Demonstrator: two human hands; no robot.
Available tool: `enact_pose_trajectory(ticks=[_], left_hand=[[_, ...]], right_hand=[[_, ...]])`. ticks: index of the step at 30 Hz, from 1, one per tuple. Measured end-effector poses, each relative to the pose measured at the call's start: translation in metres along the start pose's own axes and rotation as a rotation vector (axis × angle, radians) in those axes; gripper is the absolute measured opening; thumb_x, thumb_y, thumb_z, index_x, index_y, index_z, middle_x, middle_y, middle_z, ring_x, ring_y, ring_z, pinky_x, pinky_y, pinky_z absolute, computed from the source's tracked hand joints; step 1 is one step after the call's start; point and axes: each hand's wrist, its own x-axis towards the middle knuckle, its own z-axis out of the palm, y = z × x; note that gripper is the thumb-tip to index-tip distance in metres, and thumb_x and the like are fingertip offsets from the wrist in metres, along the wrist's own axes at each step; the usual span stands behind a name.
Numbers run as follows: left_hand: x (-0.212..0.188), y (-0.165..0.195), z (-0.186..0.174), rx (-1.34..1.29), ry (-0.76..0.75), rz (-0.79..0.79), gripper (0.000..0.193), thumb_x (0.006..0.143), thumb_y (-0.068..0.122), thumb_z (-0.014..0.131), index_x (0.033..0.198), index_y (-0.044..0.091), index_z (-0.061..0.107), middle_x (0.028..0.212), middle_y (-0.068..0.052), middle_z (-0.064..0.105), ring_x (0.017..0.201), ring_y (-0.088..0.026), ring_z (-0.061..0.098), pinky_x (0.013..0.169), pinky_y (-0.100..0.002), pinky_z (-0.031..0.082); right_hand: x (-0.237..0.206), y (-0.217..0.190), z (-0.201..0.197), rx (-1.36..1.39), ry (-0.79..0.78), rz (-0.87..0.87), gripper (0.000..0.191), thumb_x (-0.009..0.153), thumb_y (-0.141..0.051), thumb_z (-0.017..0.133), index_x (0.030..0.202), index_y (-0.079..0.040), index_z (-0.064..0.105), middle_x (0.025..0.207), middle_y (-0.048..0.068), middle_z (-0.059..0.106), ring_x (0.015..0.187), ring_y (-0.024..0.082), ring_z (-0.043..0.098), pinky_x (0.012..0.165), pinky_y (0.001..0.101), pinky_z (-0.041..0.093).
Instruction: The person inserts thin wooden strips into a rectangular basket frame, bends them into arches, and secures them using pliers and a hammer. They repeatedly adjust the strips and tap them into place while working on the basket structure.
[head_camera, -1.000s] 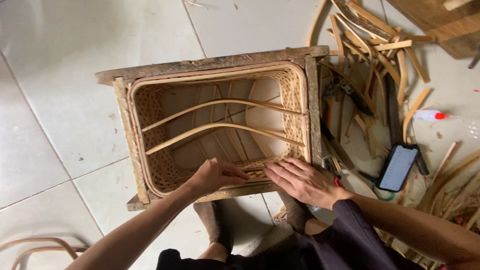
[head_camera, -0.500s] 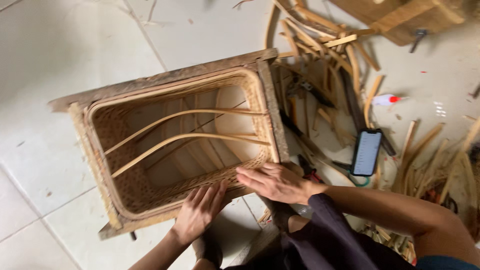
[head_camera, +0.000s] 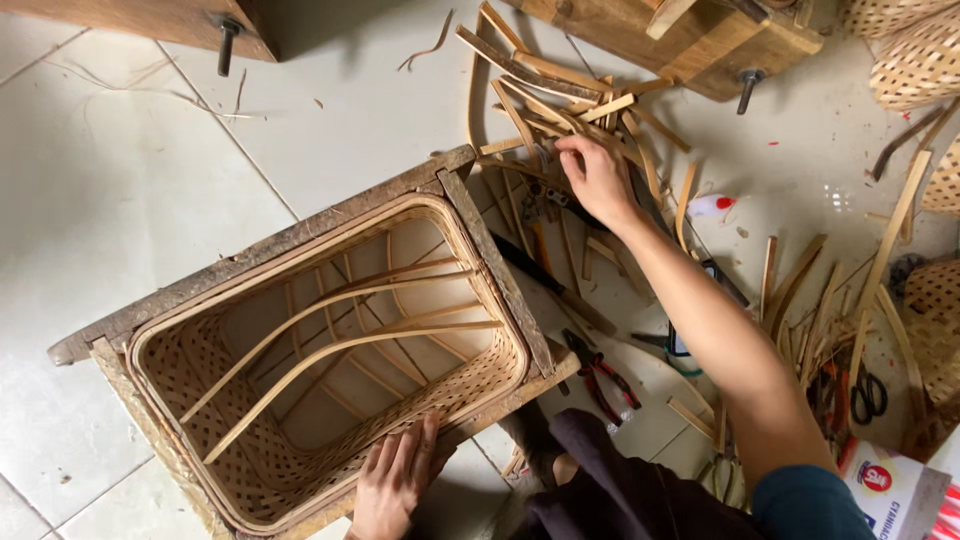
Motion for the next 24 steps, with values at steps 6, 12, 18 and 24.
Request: enact_pose_trajectory(ticks=[6,12,18,24], left_hand=[[0.015,0.0,-0.013,-0.131,0.018,-0.06,0.066,0.087,0.036,0.075,0.14,0.002,0.056,0.115,-0.01,0.068,0.097,-0.025,0.065,0.083,-0.04,0.055],[0.076,-0.063,-0.033,-0.033,0.209,-0.069,0.06,0.089,0.017,0.064,0.147,0.014,0.048,0.14,-0.02,0.063,0.129,-0.036,0.058,0.112,-0.056,0.042],[0.104,-0.103,-0.034,-0.028,-0.091,-0.208,0.07,0.085,-0.01,0.059,0.145,0.024,0.063,0.116,-0.008,0.075,0.095,-0.023,0.071,0.079,-0.04,0.062],[0.114,-0.112,-0.031,-0.287,-0.047,-0.205,0.043,0.089,0.008,0.069,0.13,0.023,0.072,0.104,-0.008,0.077,0.086,-0.025,0.071,0.071,-0.039,0.061]], right_hand=[[0.059,-0.015,0.045,0.151,-0.04,0.227,0.034,0.109,-0.023,0.058,0.139,-0.01,0.067,0.122,0.016,0.073,0.097,0.021,0.065,0.082,0.0338,0.051],[0.086,-0.048,0.064,0.002,-0.033,0.321,0.05,0.099,-0.012,0.057,0.148,-0.015,0.048,0.117,0.015,0.061,0.077,0.023,0.063,0.063,0.038,0.057],[0.082,-0.031,0.05,0.035,0.113,0.063,0.026,0.093,0.005,0.051,0.117,-0.005,0.055,0.103,0.01,0.059,0.076,0.017,0.061,0.055,0.027,0.054],[0.08,-0.029,0.035,0.055,0.299,-0.329,0.006,0.112,-0.006,0.05,0.116,-0.004,0.047,0.091,0.009,0.057,0.071,0.013,0.055,0.049,0.0233,0.042]])
